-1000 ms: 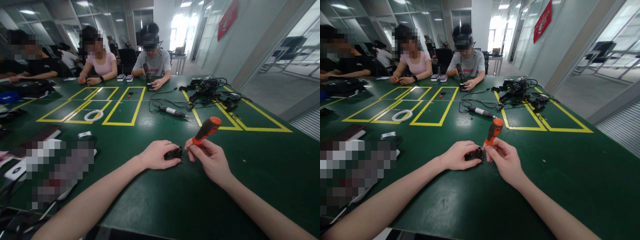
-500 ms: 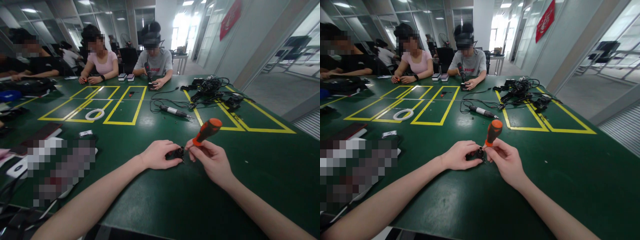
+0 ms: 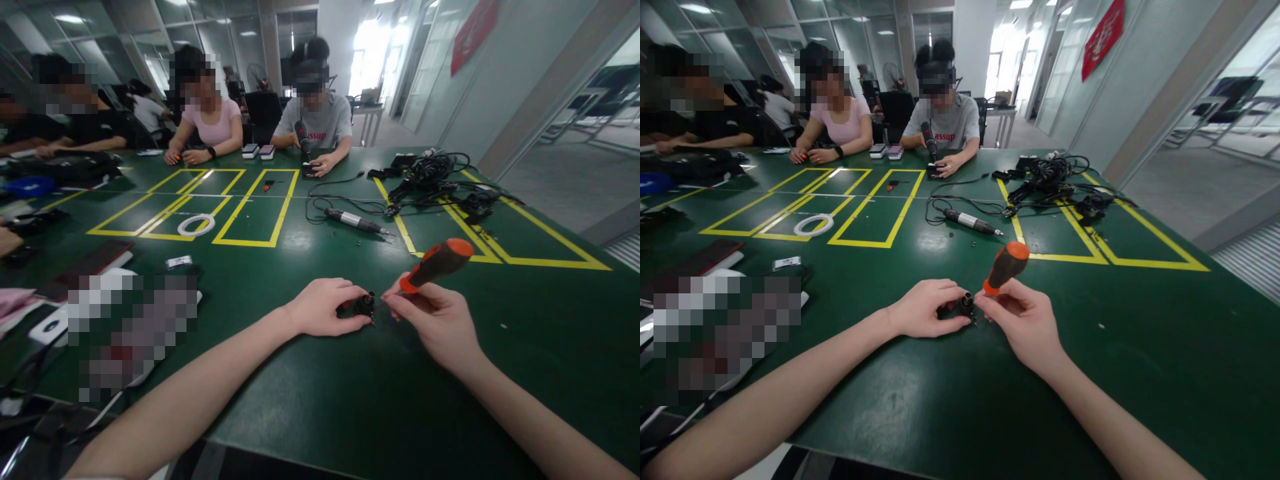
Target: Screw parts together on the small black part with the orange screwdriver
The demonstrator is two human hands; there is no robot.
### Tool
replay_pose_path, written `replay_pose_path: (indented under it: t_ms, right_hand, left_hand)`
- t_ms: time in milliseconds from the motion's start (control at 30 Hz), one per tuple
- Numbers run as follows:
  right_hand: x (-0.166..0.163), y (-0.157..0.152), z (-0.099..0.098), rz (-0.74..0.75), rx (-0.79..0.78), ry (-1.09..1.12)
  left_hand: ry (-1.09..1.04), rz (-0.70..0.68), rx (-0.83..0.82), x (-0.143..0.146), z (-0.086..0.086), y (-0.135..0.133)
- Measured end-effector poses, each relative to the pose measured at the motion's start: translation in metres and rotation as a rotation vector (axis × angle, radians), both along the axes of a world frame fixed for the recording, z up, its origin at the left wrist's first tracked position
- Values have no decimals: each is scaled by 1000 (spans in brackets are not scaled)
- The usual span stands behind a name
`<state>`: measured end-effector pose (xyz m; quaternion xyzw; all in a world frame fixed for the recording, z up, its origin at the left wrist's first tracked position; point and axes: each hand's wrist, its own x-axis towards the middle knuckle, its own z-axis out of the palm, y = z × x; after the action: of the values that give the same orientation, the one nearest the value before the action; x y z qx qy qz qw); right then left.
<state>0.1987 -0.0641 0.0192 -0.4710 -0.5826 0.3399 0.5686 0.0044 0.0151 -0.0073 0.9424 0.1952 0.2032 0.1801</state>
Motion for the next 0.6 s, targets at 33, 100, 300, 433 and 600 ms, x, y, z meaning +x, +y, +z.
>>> replay_pose_path:
  t_ms: [33, 100, 300, 433, 600]
  right_hand:
    - [1, 0, 1, -7, -22, -10]
    - [0, -1, 2, -10, -59, -4]
    - [-4, -1, 1, 80, -15, 96]
    - [-4, -2, 0, 82, 5, 61]
    - [0, -2, 0, 0, 36, -10]
  left_hand:
    - [4, 1, 4, 0, 0, 0]
    - [10, 4, 7, 0, -1, 0]
    - [5, 5, -5, 0, -2, 0]
    - [28, 7, 7, 0, -1, 0]
    - [24, 5, 14, 0, 0, 0]
